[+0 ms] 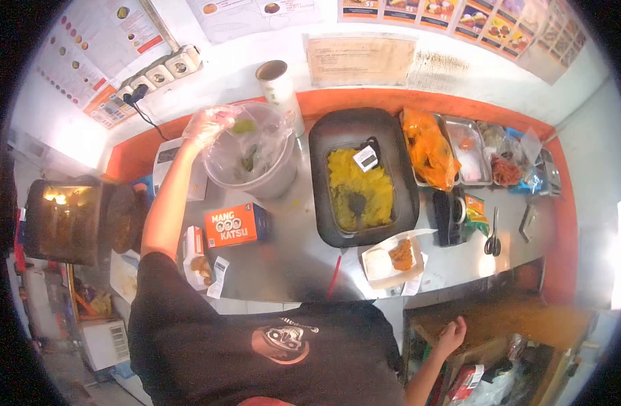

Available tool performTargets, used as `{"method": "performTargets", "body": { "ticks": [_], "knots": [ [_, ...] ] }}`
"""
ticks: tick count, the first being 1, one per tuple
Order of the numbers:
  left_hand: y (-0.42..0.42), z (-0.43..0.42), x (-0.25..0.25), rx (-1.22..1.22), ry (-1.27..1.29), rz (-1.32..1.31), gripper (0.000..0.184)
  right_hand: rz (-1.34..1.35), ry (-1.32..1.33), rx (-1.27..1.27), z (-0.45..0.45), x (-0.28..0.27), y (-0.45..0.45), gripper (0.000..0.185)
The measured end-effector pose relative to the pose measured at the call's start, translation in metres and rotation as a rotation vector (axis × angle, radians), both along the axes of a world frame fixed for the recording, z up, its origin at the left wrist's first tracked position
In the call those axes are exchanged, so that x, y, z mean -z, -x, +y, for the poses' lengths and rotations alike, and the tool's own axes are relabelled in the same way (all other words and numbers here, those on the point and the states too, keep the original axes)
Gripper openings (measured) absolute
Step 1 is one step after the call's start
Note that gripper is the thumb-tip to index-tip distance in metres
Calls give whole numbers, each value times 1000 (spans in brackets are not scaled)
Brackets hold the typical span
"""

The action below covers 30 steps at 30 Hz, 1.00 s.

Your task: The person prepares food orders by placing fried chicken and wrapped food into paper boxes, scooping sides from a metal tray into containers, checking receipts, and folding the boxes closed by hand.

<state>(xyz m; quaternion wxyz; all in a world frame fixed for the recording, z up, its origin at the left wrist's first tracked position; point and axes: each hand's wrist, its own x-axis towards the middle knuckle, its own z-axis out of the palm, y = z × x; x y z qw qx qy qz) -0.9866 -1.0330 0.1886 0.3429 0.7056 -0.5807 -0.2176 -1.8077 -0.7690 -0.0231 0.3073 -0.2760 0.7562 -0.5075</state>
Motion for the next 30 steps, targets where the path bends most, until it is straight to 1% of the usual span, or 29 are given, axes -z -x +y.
{"method": "performTargets", "body": {
  "ticks": [1, 2, 3, 4, 5, 6, 7, 9, 10, 12, 13, 14, 15, 18, 19, 21, 23, 26, 29, 30],
  "knots": [
    [9, 11, -10, -78, -9, 5, 25, -6, -10, 0, -12, -12, -7, 30],
    [15, 21, -14, -77, 70, -31, 23, 17, -15, -15, -23, -20, -16, 31],
    [39, 34, -24, -60, 141, -122, 20, 49, -29, -19, -29, -31, -19, 33],
    [64, 46, -33, -49, 213, -216, 16, 95, 85, -52, -30, -1, 4, 36],
    [87, 55, -27, 149, 399, 165, 9, 40, -15, -77, -35, -23, -6, 37],
    [138, 79, -56, 21, 217, 234, 6, 23, -79, -64, -45, -66, -35, 35],
    [164, 93, -40, -20, 211, 455, 8, -2, -27, -80, -50, -59, -27, 33],
    [235, 127, -30, 31, 104, 523, 11, -41, 8, -105, -64, -68, -28, 31],
    [270, 141, -14, 76, 103, 593, 13, -67, 16, -128, -72, -68, -26, 30],
    [339, 161, 1, 55, -149, 787, 23, -71, 9, -163, -87, -81, -27, 30],
    [366, 166, 18, 99, -190, 896, 19, -78, 6, -191, -95, -86, -24, 29],
    [393, 172, 52, 85, -187, 1040, 17, -88, 3, -211, -102, -86, -15, 29],
    [417, 174, 74, 38, -153, 1167, 20, -101, 5, -235, -111, -85, -6, 29],
    [475, 167, 107, -243, -238, 1015, 26, -193, 11, -283, -137, -74, 27, 29],
    [476, 172, 154, -133, -97, 273, 41, -226, 17, -297, -150, -72, 43, 29],
    [510, 162, 114, -328, -327, 80, 48, -227, -12, -351, -181, -68, 80, 27],
    [526, 162, 127, -386, -260, -146, 44, -237, -31, -388, -216, -72, 112, 27],
    [573, 139, 90, -568, -361, -156, 39, -180, 47, -458, -277, -74, 163, 29],
    [608, 140, 81, -496, -77, -262, 34, -176, 98, -490, -345, -68, 197, 28],
    [620, 138, 79, -489, -43, -275, 33, -184, 116, -504, -368, -66, 202, 28]
  ]
}}
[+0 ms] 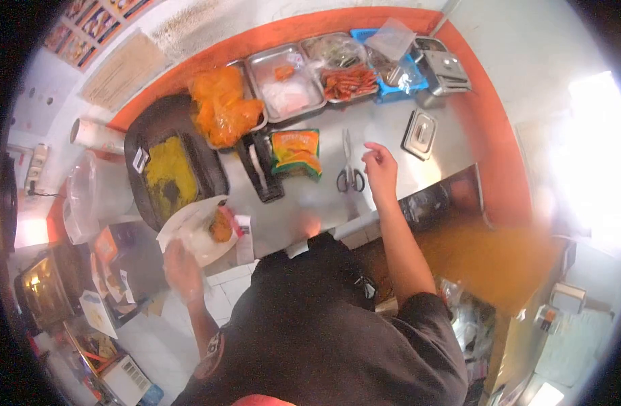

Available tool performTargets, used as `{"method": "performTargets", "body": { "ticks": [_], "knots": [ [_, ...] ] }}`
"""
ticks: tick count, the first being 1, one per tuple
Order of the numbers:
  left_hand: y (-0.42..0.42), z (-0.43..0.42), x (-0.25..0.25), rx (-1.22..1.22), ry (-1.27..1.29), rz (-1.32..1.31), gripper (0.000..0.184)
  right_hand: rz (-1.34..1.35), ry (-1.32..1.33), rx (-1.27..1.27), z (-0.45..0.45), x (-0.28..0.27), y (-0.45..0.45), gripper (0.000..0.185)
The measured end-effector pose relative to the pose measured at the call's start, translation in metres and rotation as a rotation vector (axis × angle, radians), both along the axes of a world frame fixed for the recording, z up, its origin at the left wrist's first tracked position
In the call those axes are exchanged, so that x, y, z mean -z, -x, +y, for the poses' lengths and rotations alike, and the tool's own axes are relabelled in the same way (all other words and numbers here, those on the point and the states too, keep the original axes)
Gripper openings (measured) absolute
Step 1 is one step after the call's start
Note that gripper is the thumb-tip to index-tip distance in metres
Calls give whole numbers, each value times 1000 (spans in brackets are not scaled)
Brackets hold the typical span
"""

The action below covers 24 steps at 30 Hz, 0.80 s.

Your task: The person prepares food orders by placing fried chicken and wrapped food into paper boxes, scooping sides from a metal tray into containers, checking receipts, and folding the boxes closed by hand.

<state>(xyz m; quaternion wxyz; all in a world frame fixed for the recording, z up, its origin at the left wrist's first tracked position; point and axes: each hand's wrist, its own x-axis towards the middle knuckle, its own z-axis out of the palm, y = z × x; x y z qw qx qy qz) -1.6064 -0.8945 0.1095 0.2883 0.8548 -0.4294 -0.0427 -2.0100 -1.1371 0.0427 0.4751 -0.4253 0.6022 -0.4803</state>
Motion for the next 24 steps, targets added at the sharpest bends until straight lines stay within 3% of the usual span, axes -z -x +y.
{"method": "performTargets", "body": {
  "ticks": [2, 5, 8, 11, 17, 21, 23, 24],
  "knots": [
    [20, 1, -4, 18, 52, -45, 30, -2, 56, -29, -47, 2, 4, 28],
    [54, -3, -27, -52, 42, 85, 28, -21, 91, -73, -102, 1, -3, 27],
    [40, 33, 6, 33, -58, -114, 29, -61, 148, -67, -157, 26, -9, 23],
    [57, 38, -2, 18, 21, -68, 27, -17, 173, 39, -194, 37, -11, 20],
    [67, 59, 0, -107, -61, -101, 26, 607, 129, 255, -292, 92, 58, 22],
    [60, 77, 14, -111, -80, -100, 25, 681, 146, -246, -372, 98, 132, 35],
    [64, 68, 10, -86, -77, -60, 26, 732, 238, -420, -389, 60, 141, 33],
    [65, 62, 7, -71, -77, -41, 26, 635, 278, -379, -395, 50, 142, 34]
  ]
}}
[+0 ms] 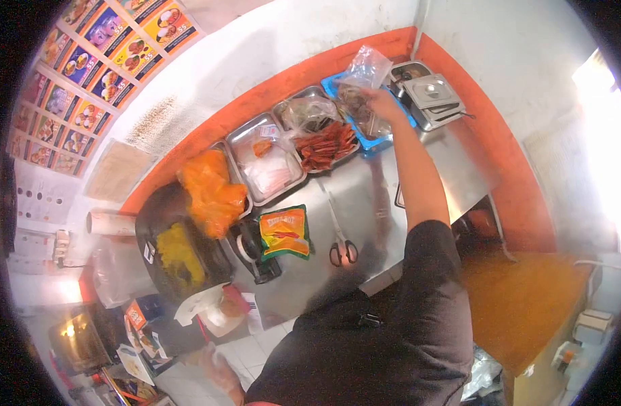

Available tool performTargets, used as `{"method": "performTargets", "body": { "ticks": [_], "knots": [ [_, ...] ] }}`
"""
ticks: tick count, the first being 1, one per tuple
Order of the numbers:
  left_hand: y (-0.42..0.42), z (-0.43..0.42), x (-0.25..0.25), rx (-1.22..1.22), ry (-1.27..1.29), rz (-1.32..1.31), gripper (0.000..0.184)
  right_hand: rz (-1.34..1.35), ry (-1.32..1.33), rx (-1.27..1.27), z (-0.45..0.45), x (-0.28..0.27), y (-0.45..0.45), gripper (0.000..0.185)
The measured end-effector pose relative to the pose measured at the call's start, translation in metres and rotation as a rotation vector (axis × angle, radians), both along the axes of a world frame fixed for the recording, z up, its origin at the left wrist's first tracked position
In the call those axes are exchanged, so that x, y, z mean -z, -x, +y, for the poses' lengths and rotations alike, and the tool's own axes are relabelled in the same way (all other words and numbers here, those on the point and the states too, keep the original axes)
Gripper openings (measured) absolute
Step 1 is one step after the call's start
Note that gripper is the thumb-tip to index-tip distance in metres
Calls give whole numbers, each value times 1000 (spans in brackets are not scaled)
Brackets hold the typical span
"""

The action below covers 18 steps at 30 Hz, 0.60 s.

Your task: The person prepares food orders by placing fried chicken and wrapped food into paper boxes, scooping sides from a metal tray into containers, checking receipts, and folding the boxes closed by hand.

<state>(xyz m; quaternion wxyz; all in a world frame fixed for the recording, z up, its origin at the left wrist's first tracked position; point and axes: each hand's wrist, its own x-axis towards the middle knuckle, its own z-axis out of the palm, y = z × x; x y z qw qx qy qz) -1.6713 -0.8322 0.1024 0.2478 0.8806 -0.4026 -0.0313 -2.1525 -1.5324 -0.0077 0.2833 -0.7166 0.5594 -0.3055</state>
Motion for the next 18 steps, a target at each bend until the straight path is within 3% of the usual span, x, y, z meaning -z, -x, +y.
{"method": "performTargets", "body": {
  "ticks": [2, 5, 8, 14, 17, 18],
  "knots": [
    [-1, -11, 1, 43, -8, -29, 27, -215, 66, 36, -14, -16, 1, 35],
    [7, -42, -12, 43, -52, 4, 29, -330, 44, -8, -21, -29, 8, 30],
    [7, -52, -16, 26, -82, 30, 29, -5, -254, 173, -13, -45, 18, 25],
    [2, -49, 1, 14, -86, 55, 28, 471, -151, -55, -13, 28, 55, 23],
    [-2, -50, 6, 41, -54, 61, 28, 123, -539, 181, -6, 17, 50, 23],
    [-1, -50, 6, 56, -45, 61, 28, 191, -531, 168, -10, 24, 48, 24]
  ]
}}
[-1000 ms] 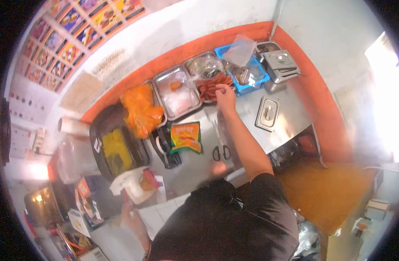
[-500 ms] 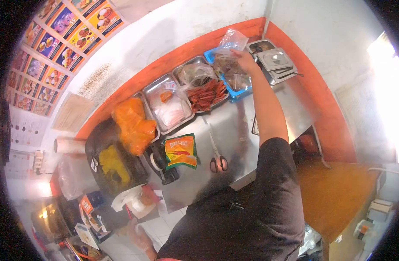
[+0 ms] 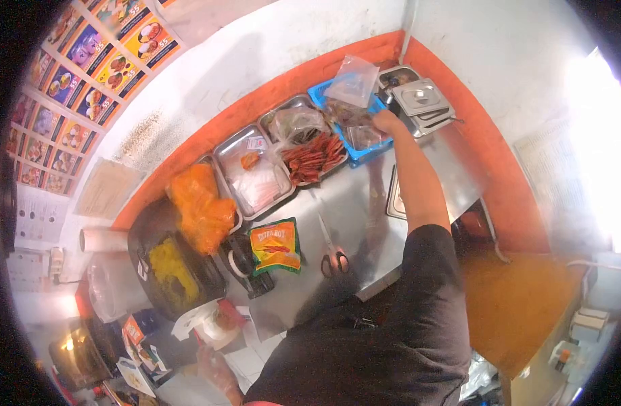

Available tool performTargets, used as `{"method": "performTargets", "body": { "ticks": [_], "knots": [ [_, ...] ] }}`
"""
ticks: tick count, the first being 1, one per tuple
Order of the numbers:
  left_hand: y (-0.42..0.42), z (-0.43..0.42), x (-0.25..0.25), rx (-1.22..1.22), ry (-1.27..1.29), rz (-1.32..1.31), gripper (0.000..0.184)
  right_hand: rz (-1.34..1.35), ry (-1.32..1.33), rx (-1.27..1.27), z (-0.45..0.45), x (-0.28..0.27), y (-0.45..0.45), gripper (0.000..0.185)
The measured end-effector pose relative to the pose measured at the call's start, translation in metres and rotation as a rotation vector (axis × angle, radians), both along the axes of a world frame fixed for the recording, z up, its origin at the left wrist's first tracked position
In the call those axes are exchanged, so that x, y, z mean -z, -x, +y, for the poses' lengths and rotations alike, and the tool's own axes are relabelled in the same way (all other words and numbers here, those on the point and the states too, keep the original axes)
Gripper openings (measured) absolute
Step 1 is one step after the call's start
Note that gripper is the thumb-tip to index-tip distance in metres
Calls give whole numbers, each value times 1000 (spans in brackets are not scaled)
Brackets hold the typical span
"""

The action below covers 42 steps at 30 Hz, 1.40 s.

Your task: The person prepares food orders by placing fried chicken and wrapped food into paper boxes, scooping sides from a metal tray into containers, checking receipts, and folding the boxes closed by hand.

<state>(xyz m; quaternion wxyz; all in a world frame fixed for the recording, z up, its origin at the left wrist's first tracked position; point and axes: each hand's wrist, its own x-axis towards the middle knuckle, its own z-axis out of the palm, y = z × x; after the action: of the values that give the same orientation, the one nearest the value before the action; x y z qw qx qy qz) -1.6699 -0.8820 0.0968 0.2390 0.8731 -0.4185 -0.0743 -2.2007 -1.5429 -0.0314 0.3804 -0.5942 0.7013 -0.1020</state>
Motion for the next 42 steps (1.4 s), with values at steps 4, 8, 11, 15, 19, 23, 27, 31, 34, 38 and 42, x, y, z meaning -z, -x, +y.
{"method": "performTargets", "body": {
  "ticks": [4, 8, 11, 15, 19, 23, 27, 31, 34, 38, 42],
  "knots": [
    [7, -11, -9, 4, 28, -15, 28, 109, -91, -213, -6, 7, -16, 24],
    [7, -6, -13, -26, -39, -97, 27, -400, -386, -284, -5, -11, -25, 24],
    [5, 4, -8, -43, -27, -121, 25, -430, -444, -185, 0, -21, -24, 25],
    [3, 11, -2, -77, -17, -108, 24, -387, -362, -140, 19, -27, -26, 27],
    [0, 14, 1, -50, 17, -79, 26, -394, -402, -114, 7, 16, -15, 26],
    [-1, 10, 0, -63, -4, -90, 27, -17, -48, -103, -9, 43, -11, 28],
    [-1, 12, 0, -85, -55, -103, 28, 129, 59, 12, 3, 35, -23, 29],
    [-1, 18, 2, -64, -29, -112, 29, 391, 348, -122, 14, 39, -34, 29],
    [1, 21, 1, -54, -1, -91, 29, 411, 409, -15, 16, 43, -39, 29],
    [3, 30, 0, -55, 0, -84, 25, 454, 498, 62, 10, 60, -37, 26],
    [6, 34, -1, -37, -10, -179, 34, 216, 474, 15, 8, 26, -25, 20]
  ]
}}
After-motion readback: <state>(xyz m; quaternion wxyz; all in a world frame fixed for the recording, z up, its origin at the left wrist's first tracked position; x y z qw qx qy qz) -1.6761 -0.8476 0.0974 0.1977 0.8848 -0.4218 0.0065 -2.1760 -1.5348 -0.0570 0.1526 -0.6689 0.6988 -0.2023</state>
